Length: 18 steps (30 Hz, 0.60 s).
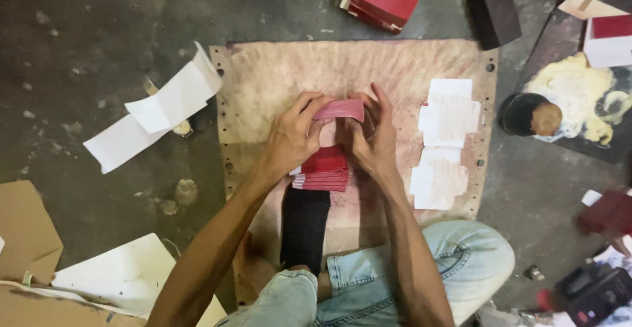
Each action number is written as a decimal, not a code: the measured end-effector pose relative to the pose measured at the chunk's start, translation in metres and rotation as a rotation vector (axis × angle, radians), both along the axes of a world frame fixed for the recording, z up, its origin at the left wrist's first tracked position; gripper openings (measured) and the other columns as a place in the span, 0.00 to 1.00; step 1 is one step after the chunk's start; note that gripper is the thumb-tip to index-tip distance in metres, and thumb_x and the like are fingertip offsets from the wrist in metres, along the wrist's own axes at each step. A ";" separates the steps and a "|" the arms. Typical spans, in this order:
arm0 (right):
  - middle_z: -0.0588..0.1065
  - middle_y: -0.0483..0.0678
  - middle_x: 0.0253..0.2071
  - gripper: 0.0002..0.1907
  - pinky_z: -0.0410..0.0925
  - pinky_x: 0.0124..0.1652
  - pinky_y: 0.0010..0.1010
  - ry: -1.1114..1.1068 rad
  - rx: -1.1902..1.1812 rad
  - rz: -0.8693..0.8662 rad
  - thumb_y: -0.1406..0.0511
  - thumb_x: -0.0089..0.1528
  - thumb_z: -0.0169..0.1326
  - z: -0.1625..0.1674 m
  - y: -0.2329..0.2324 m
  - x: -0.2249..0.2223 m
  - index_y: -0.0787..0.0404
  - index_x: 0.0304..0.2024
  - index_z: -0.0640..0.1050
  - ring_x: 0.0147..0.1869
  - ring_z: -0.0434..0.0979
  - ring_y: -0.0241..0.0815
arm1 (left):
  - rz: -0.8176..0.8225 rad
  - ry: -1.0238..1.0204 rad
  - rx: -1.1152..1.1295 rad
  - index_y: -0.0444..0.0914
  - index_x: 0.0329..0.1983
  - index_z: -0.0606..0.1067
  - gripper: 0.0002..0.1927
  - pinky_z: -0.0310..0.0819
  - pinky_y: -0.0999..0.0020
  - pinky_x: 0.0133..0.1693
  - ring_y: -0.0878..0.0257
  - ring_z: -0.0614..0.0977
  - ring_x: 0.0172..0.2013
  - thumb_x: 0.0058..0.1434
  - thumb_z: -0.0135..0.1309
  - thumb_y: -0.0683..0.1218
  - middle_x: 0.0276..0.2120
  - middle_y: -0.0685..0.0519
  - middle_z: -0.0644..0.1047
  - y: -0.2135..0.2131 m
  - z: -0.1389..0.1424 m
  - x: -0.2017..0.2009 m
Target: The person sits on the floor and repeatedly folds small red paper sheets by hand. They align the edges, press the folds, and stack the folded sheets into a neat pile on a wooden board.
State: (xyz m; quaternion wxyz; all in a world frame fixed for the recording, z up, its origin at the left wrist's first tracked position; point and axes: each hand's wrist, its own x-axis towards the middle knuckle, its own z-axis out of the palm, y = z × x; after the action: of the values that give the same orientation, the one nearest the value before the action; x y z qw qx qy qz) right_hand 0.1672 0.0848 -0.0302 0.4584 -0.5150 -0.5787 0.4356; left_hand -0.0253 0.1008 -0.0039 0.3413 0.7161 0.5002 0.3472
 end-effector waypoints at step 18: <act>0.79 0.54 0.50 0.26 0.77 0.51 0.33 -0.071 -0.227 0.158 0.74 0.62 0.60 0.049 0.087 0.073 0.65 0.63 0.73 0.51 0.82 0.43 | -0.020 -0.504 -0.379 0.36 0.68 0.65 0.40 0.80 0.66 0.48 0.63 0.81 0.48 0.56 0.68 0.51 0.53 0.52 0.76 0.091 0.028 0.034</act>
State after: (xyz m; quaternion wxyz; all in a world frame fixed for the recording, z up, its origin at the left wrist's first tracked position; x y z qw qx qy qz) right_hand 0.2403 0.1719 0.0188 0.3406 -0.5315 -0.5803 0.5145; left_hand 0.0084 0.1917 0.0241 0.5851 0.5362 0.4487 0.4109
